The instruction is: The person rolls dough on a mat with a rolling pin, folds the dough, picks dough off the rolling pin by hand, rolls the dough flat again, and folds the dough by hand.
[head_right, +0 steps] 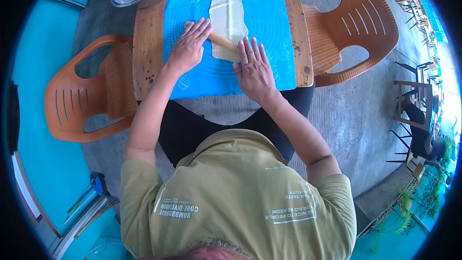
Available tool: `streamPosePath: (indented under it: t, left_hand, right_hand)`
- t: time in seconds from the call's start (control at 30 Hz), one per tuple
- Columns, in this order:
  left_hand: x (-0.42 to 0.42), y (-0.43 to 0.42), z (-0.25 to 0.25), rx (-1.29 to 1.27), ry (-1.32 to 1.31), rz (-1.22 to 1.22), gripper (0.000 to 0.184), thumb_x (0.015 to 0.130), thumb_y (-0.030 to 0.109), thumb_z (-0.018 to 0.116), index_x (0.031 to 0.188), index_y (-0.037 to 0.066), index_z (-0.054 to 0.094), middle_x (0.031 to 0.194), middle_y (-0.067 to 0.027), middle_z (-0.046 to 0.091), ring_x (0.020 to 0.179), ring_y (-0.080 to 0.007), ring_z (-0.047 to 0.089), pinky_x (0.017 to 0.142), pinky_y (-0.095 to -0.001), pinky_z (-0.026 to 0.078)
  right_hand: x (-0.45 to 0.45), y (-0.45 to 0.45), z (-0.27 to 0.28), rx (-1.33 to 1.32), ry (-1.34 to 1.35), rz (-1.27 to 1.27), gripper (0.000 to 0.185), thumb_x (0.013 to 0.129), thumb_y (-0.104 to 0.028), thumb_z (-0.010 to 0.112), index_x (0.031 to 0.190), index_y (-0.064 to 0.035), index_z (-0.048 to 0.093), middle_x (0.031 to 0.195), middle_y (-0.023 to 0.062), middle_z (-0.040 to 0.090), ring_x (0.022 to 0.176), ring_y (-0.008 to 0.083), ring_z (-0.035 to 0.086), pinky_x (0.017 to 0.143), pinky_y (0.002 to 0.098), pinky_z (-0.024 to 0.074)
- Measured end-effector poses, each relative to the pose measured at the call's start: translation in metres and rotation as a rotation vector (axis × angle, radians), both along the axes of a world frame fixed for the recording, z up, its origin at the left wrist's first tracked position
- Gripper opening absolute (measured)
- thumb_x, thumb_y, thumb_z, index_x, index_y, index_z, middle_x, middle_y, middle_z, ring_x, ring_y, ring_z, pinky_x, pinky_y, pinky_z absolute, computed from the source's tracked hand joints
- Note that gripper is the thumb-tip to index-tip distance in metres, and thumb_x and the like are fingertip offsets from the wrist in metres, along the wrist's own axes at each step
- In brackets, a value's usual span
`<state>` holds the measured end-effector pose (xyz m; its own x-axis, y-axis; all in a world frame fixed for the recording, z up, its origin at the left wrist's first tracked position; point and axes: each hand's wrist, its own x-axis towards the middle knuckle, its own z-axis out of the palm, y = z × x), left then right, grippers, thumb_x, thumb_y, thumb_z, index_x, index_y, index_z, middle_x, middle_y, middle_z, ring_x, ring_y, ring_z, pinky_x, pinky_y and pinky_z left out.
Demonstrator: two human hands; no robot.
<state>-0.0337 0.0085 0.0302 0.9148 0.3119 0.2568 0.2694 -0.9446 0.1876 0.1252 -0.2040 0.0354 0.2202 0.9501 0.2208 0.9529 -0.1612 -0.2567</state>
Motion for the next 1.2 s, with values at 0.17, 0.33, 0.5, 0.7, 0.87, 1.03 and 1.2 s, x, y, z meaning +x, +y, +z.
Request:
streamPosePath:
  t: [0.17,0.33,0.5,0.7,0.87,1.03,1.2]
  left_hand:
    - [-0.015,-0.010,0.004,0.053,0.029,0.024,0.054,0.104,0.008,0.046,0.157,0.001,0.045,0.166,-0.0139,0.043,0.158,-0.0270,0.033,0.133,-0.0445,0.023]
    - [-0.032,-0.020,0.004,0.056,0.034,0.053,0.053,0.104,0.006,0.045,0.157,0.005,0.048,0.165,-0.0100,0.046,0.157,-0.0246,0.036,0.132,-0.0450,0.025]
    - [-0.042,-0.029,0.008,0.050,0.058,0.088,0.053,0.104,0.006,0.046,0.157,0.009,0.049,0.164,-0.0058,0.047,0.156,-0.0226,0.037,0.131,-0.0454,0.026]
    - [-0.056,-0.044,0.012,0.006,0.021,0.103,0.062,0.096,0.000,0.052,0.158,0.007,0.048,0.167,-0.0060,0.043,0.157,-0.0242,0.036,0.131,-0.0456,0.027]
    - [-0.060,-0.056,0.015,0.062,0.075,0.159,0.060,0.099,0.009,0.055,0.158,0.009,0.046,0.163,-0.0032,0.047,0.154,-0.0225,0.038,0.131,-0.0450,0.027]
    - [-0.061,-0.062,0.020,0.008,0.073,0.157,0.062,0.095,0.007,0.059,0.156,0.006,0.048,0.161,-0.0071,0.047,0.151,-0.0275,0.040,0.130,-0.0477,0.029]
    - [-0.060,-0.066,0.029,-0.045,0.094,0.164,0.055,0.095,0.005,0.059,0.150,0.003,0.054,0.164,-0.0111,0.042,0.153,-0.0332,0.036,0.129,-0.0499,0.029]
  right_hand:
    - [-0.011,-0.008,0.002,-0.038,0.003,0.011,0.065,0.110,-0.033,0.048,0.162,0.0033,0.034,0.168,0.0222,0.035,0.160,0.0388,0.025,0.132,0.0504,0.0162]
    - [-0.020,-0.016,0.002,-0.078,-0.016,0.022,0.066,0.109,-0.034,0.048,0.163,0.0002,0.033,0.171,0.0186,0.032,0.161,0.0350,0.022,0.133,0.0491,0.0161]
    - [-0.023,-0.022,0.005,-0.102,-0.020,0.039,0.067,0.109,-0.034,0.050,0.164,-0.0003,0.033,0.171,0.0164,0.031,0.162,0.0336,0.022,0.132,0.0502,0.0170]
    - [-0.029,-0.028,0.004,-0.105,-0.020,0.053,0.067,0.107,-0.034,0.052,0.163,-0.0007,0.036,0.171,0.0138,0.032,0.161,0.0330,0.024,0.132,0.0517,0.0181]
    - [-0.033,-0.034,0.005,-0.106,-0.005,0.072,0.068,0.107,-0.036,0.054,0.162,-0.0004,0.037,0.172,0.0134,0.031,0.161,0.0328,0.024,0.132,0.0522,0.0180]
    - [-0.036,-0.040,0.003,-0.120,-0.006,0.087,0.069,0.106,-0.037,0.054,0.162,-0.0003,0.037,0.172,0.0136,0.030,0.161,0.0327,0.024,0.131,0.0524,0.0180]
    - [-0.040,-0.048,0.000,-0.143,0.009,0.109,0.071,0.106,-0.039,0.055,0.163,-0.0004,0.035,0.173,0.0137,0.029,0.162,0.0323,0.022,0.132,0.0523,0.0161]
